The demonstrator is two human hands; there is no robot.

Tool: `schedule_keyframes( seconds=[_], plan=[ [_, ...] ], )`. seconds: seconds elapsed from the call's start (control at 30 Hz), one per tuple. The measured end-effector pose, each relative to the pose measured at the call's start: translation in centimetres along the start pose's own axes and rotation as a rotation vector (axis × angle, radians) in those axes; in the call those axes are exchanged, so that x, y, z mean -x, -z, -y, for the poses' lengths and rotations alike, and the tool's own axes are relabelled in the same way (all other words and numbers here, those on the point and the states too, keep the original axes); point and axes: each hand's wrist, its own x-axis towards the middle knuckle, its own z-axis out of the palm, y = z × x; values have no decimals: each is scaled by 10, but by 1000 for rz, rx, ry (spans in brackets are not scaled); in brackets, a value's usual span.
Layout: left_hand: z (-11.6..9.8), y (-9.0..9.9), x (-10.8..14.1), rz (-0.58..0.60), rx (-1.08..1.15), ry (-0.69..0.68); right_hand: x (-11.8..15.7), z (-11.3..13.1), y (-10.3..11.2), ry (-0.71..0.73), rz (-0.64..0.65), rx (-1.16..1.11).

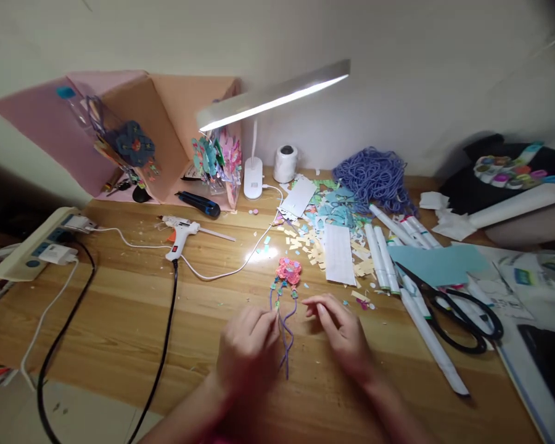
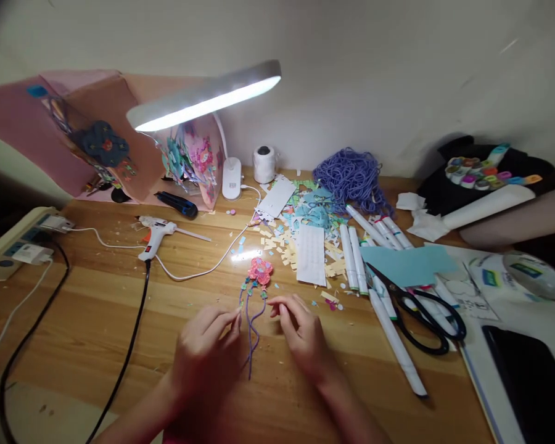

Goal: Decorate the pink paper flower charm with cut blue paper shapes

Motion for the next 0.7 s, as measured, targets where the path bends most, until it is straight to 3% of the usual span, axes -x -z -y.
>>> schedule_keyframes(
  seconds=[0.27,0.7],
  plan=[
    [-6,-13,-11,202,-152,-49,2,-4,-1,84,55,31],
    [-5,-16,-16,300,-257,-3,5,-3,1,87,58,11]
  ],
)
